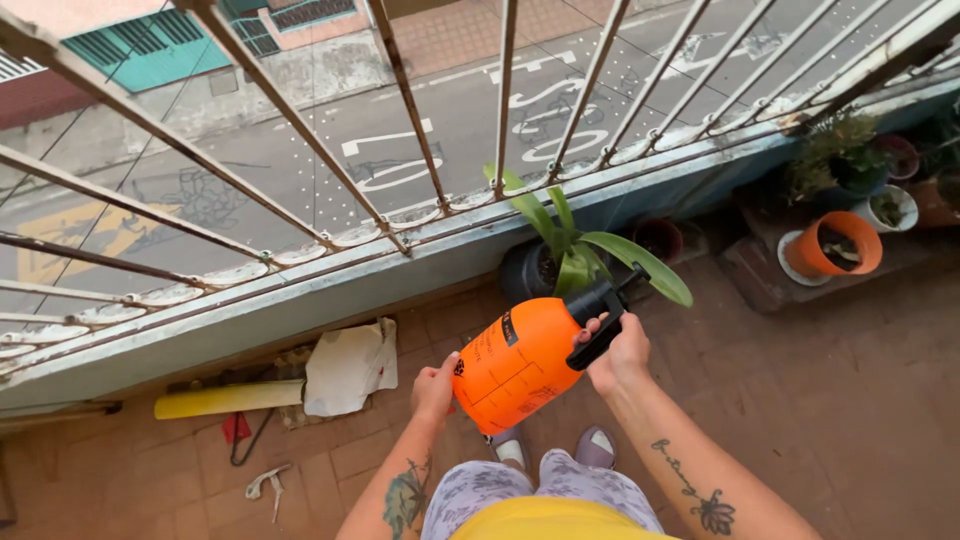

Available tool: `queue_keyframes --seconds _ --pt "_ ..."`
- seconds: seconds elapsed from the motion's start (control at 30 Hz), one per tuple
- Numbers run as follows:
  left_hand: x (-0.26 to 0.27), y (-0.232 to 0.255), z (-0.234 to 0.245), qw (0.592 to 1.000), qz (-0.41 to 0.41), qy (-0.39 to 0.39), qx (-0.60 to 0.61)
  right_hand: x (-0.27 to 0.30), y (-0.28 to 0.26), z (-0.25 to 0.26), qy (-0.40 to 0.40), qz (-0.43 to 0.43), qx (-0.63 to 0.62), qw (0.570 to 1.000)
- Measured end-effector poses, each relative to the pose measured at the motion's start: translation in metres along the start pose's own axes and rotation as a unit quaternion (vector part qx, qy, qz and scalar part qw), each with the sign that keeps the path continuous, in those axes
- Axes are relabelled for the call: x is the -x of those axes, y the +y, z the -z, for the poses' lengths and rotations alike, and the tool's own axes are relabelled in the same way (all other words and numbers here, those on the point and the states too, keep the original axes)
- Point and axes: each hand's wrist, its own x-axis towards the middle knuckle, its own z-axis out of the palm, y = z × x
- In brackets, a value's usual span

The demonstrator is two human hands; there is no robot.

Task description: The person uses a pressurized spray bottle to water various potted plants and succulents arranged on a balcony shelf. After watering the plants, they walk inside and use their hand to pull a cord to close a door.

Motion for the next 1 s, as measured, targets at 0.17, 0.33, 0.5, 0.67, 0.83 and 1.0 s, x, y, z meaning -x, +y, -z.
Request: queue_keyframes --seconds 0.17,0.33,0.5,0.67,0.83,1.0 --pt "-0.002 -0.014 -0.010 0.999 -0.006 -0.005 -0.039 0.009 -0.002 0.019 0.004 -0.006 -0.003 1.000" --pt "0.005 -0.036 -0.013 0.998 -0.007 -0.007 -0.055 0.014 0.008 0.037 -0.004 -0.015 0.000 1.000" --pt "0.023 -0.058 -0.014 0.999 0.019 -0.014 -0.039 0.026 0.015 0.052 -0.018 -0.029 0.027 0.999" --pt "0.048 -0.065 -0.026 0.995 0.074 0.038 -0.054 0.055 0.012 0.056 0.001 -0.031 -0.040 0.999" --pt "0.074 -0.078 -0.031 0.994 0.083 0.044 -0.063 0.065 0.017 0.084 0.004 -0.036 -0.043 0.998" --pt "0.080 -0.105 -0.050 0.994 0.095 0.044 -0.008 0.068 0.016 0.112 -0.001 -0.037 -0.044 0.998"
